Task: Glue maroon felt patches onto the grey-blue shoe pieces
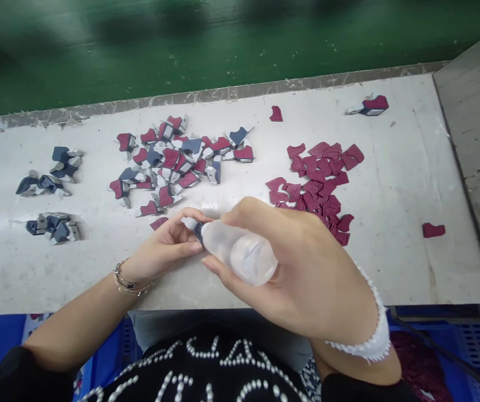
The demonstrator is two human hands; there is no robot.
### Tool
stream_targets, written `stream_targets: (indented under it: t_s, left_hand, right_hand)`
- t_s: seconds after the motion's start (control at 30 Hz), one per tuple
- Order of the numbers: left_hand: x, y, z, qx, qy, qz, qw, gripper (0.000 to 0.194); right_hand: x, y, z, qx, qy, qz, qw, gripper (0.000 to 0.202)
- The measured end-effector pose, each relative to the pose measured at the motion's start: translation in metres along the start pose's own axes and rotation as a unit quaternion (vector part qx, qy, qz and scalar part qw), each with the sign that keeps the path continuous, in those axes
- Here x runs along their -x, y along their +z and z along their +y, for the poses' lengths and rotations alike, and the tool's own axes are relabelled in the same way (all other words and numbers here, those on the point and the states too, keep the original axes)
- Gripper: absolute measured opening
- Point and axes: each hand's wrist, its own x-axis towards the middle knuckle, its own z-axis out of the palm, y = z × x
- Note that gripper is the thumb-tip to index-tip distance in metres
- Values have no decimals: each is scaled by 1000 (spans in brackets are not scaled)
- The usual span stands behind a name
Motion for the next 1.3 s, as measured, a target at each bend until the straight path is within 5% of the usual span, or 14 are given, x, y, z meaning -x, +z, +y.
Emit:
stream_targets:
  t_s: [1.3]
  left_hand:
    - [0, -10, -2, -35, 17, 6, 999, 36]
  right_hand:
    - [1, -5, 5, -59, 26, -26, 998, 18]
